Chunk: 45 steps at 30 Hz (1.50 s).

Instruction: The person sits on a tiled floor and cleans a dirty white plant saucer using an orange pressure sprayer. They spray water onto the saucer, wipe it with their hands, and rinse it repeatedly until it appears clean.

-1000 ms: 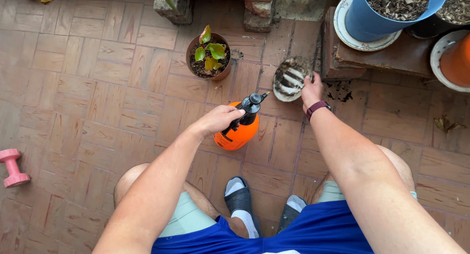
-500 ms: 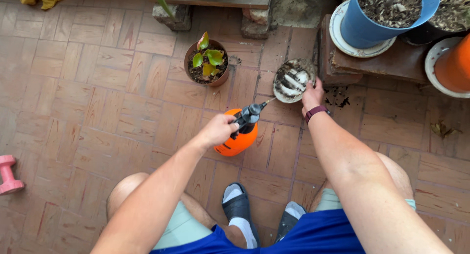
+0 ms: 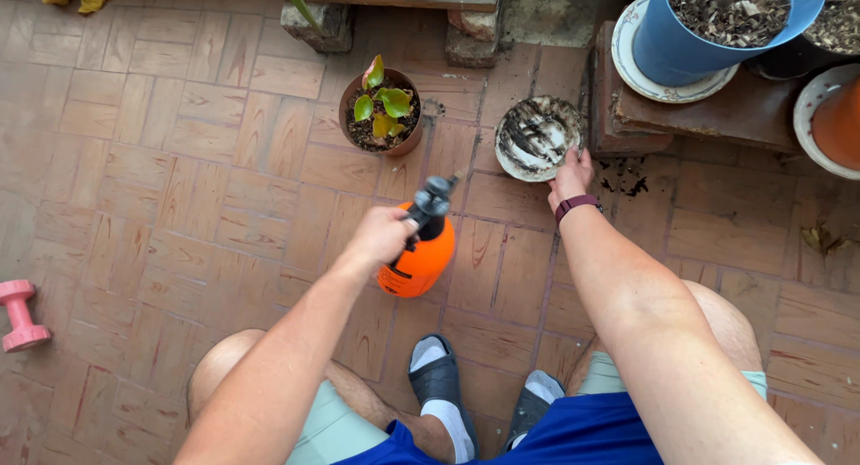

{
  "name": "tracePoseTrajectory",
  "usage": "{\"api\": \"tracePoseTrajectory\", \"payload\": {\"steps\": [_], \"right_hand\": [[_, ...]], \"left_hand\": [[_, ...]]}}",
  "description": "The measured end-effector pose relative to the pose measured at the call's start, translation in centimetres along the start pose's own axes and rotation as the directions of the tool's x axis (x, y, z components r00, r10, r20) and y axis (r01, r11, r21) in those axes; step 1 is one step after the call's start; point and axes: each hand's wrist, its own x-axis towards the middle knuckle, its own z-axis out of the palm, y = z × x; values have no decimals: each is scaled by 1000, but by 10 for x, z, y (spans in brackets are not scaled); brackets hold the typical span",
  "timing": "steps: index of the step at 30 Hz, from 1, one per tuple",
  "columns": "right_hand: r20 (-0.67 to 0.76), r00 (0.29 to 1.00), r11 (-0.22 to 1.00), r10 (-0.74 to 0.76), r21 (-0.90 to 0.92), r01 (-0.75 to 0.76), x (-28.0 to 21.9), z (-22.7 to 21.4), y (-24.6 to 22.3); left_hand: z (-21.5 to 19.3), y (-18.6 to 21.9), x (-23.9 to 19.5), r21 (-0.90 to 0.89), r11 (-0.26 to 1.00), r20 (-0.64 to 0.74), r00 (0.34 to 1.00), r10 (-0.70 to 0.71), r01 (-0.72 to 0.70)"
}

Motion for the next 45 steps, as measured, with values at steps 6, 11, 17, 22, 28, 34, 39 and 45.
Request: {"api": "tracePoseTrajectory", "payload": {"steps": [6,11,17,22,28,34,39,45], "right_hand": [[-21,1000,998,18,59,-16,-2,3,0],[-3,999,995,33,92,-33,5,0,4],[-3,998,991,65,120,-64,7,-1,5],[23,996,994,82,69,-84,11,5,13],[12,998,998,60,9,-60,59,-12,51],[-7,999,999,38,-2,-39,36,-8,23],[-44,998,999,45,0,-45,11,-4,5],[-47,998,998,51,41,-49,-20,17,-9]], "left_hand": [[-9,6,-10,79,997,-38,999,-2,5],[-15,9,-12,109,994,-46,999,14,-9],[-11,19,-17,157,987,31,999,34,-38],[-10,33,-25,146,986,41,997,69,-74],[-6,23,-6,72,995,-4,998,66,-65],[-14,33,-20,122,991,-24,998,65,-61],[-23,13,-11,187,982,-10,999,37,-34],[-35,3,-13,196,980,-60,998,-13,24]]}}
